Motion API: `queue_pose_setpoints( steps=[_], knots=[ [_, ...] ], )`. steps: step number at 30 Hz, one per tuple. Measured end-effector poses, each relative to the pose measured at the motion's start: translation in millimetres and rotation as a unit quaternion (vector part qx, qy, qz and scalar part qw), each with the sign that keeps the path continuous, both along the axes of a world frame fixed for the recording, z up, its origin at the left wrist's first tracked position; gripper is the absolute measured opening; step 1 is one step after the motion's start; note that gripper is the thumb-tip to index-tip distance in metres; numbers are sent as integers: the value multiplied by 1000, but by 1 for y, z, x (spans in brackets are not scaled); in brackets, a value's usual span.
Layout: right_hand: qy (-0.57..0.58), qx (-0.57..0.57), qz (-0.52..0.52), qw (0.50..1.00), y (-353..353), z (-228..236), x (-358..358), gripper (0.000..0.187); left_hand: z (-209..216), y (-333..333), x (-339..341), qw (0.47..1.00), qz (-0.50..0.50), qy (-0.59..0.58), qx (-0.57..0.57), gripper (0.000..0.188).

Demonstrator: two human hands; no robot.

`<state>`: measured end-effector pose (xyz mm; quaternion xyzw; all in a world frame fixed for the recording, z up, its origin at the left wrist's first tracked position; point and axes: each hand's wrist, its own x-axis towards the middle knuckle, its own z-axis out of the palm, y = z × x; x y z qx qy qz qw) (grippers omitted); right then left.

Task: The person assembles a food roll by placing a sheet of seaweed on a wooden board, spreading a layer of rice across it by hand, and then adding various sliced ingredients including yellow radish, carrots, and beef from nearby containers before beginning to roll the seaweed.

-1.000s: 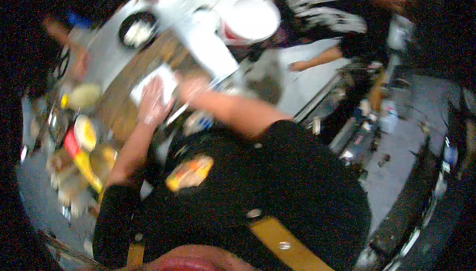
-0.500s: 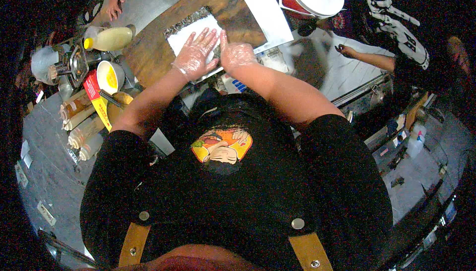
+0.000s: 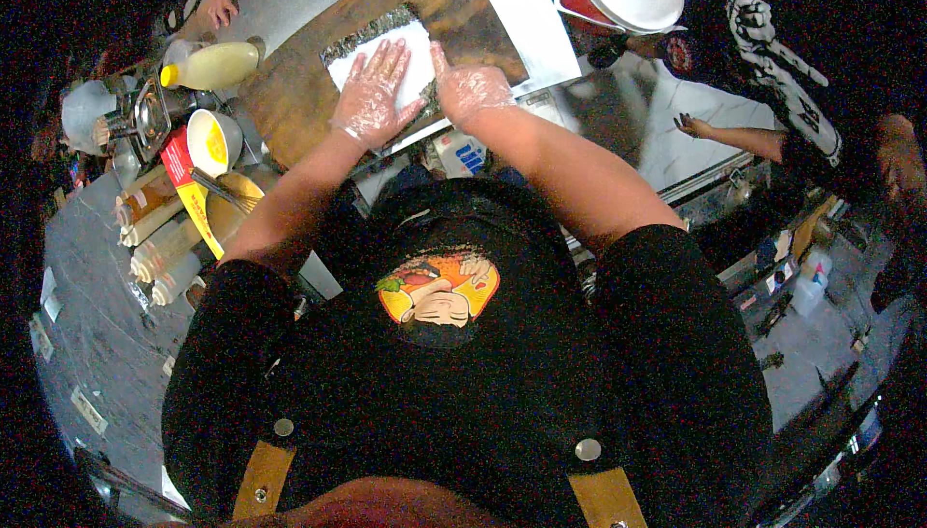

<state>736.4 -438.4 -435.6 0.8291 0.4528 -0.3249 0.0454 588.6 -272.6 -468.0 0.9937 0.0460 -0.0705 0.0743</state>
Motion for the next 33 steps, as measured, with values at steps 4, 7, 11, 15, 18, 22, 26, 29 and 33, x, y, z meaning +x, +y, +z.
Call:
queue_pose_setpoints(
  steps=[4, 7, 11, 15, 18, 22, 26, 29, 33],
  knots=[
    [-6, 8, 50, 999, -6, -2, 7, 83, 4, 1, 2, 1000, -14, 14, -10, 93],
    [18, 0, -2, 1000, -2, 6, 10, 81, 7, 1, 4, 1000, -15, 7, -13, 94],
    [26, -23, -11, 999, 8, 10, 7, 83, 6, 0, 5, 1000, -15, 21, 1, 92],
    [13, -1, 15, 1000, 5, 8, 17, 83, 5, 0, 5, 1000, -14, 26, 8, 92],
    [0, -6, 22, 1000, 10, 4, 17, 83, 3, 3, 7, 1000, -16, 16, 5, 92],
    [13, 0, 36, 999, 15, 14, 24, 84, 4, 2, 6, 1000, -11, 26, 4, 92],
    [46, -18, -6, 999, 25, 14, 26, 82, -1, 3, 5, 1000, -15, 26, -3, 91],
    [107, 62, -81, 989, 19, 22, 45, 72, -4, 6, 2, 999, -11, 5, -30, 95],
    [184, 137, -235, 945, -23, -16, 72, 51, 1, 4, 6, 1000, -20, 10, -22, 94]
  ],
)
